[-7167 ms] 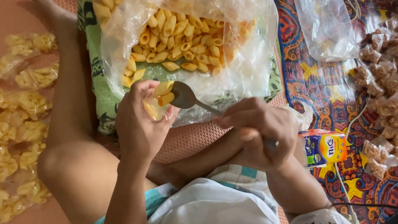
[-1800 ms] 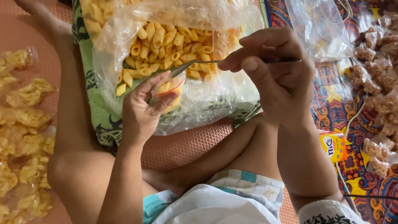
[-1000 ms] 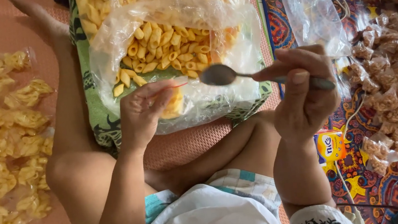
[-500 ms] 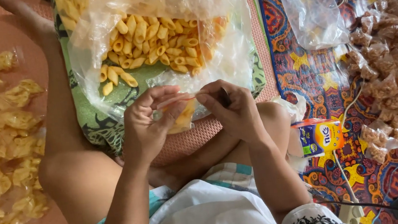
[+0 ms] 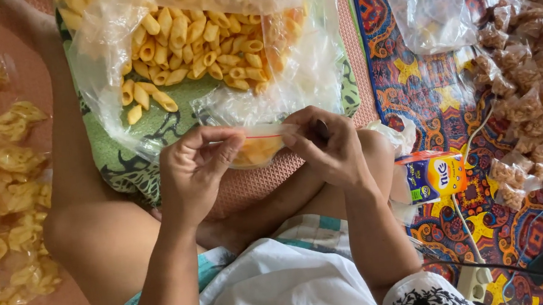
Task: A person portions snacks from a large bulk bag into small individual plastic bags using a spoon and their hands while sitting on the floor.
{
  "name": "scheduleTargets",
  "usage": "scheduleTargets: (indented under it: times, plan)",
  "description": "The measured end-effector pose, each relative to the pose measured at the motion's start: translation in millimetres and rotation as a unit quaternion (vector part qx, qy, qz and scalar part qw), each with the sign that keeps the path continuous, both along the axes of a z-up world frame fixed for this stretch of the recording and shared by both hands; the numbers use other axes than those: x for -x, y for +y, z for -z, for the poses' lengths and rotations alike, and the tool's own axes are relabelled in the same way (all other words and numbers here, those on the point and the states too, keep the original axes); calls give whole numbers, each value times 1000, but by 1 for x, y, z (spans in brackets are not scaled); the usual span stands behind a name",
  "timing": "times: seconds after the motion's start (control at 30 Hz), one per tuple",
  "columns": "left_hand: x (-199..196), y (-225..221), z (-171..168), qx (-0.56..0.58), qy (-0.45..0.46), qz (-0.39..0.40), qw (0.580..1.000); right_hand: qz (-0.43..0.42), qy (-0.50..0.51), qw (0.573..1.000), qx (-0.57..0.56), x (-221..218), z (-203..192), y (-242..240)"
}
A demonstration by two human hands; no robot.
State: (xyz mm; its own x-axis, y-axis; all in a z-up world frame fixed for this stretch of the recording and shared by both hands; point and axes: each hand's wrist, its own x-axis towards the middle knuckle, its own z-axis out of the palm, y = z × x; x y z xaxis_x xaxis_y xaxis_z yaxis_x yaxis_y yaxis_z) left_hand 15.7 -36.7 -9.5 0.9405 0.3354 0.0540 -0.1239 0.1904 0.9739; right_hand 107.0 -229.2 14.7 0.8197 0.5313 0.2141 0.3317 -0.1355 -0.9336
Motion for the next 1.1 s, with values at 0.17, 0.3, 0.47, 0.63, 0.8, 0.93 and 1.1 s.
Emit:
scheduleTargets:
  times: [0.17,0.3,0.47,0.63,0.8,0.93,1.1]
  plan:
    - [1,-1,-5,-18,-4,-2,1000,8,-9,1000,11,-2,7,-10]
    - [3,-5,-17,-28,-25,32,999,-16,-53,998,9,-6,16,-22]
    - [-4,-16,-14,-129,-55,65,988,-39,-70,997,17,3,15,-21]
    - [-1,-15,-19,-233,-80,72,966,-53,-72,995,40,13,8,-27]
    - [5,-12,-4,-287,-94,95,948,-67,-76,994,40,20,0,-38]
    - [11,-8,-6,-302,-80,92,945,-69,-92,992,45,23,-3,-45]
    - [22,-12,-8,-333,-104,49,936,-36,-62,994,84,28,-1,-64]
